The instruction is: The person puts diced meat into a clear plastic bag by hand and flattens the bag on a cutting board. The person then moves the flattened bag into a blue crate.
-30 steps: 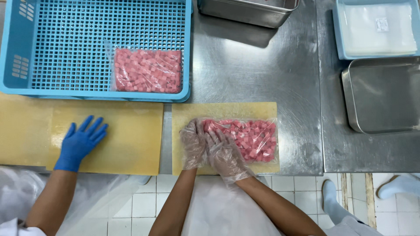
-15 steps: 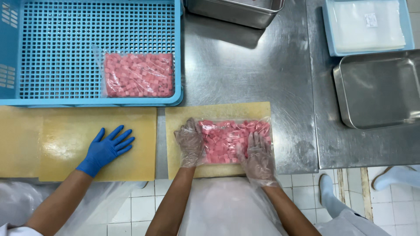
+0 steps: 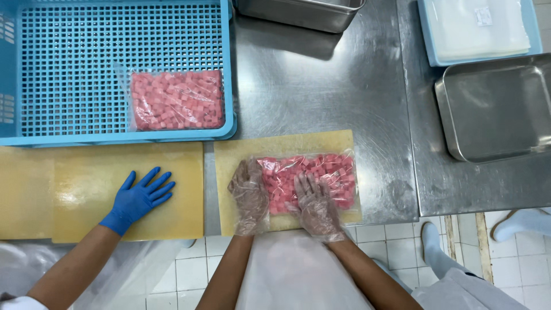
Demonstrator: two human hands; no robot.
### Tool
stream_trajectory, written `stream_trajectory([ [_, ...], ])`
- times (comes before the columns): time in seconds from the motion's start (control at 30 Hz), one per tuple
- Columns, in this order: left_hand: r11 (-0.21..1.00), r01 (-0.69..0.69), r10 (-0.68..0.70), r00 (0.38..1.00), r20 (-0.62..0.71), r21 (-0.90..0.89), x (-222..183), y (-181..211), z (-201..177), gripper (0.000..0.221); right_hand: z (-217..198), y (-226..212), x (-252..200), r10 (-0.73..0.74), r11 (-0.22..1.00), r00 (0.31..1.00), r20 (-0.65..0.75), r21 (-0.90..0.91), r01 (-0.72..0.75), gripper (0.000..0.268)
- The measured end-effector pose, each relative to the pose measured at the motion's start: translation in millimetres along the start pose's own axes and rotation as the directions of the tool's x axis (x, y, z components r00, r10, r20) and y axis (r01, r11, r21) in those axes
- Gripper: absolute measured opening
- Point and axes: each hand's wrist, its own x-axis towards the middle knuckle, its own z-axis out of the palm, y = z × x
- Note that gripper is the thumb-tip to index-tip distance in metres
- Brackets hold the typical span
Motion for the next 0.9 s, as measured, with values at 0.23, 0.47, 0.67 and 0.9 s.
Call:
stream_trajectory([
  [0.23,0.975,-0.065,0.025,0.982,0.186,0.212,6,27,-35,0.083,2,-20,19,-0.078,0.997,0.993,0.094,0.016,0.077,0.073],
  [0.47,0.968,-0.118,0.1,0.991,0.094,0.223,-2,-1,-2,0.072,43,-31,9,-0.076,0.995,0.992,0.097,-0.06,0.082,0.086],
  [0.67,0.969,-0.192,0.192,0.981,0.021,0.155,-9,10,-31,0.062,2,-21,42,-0.068,0.249,0.89,0.451,-0.856,0.453,0.076],
  [0.9,0.97,-0.226,0.217,0.971,0.098,0.085,-14,-19,3,0.073,45,4,25,-0.131,-0.989,0.949,0.286,0.029,-0.146,0.058],
])
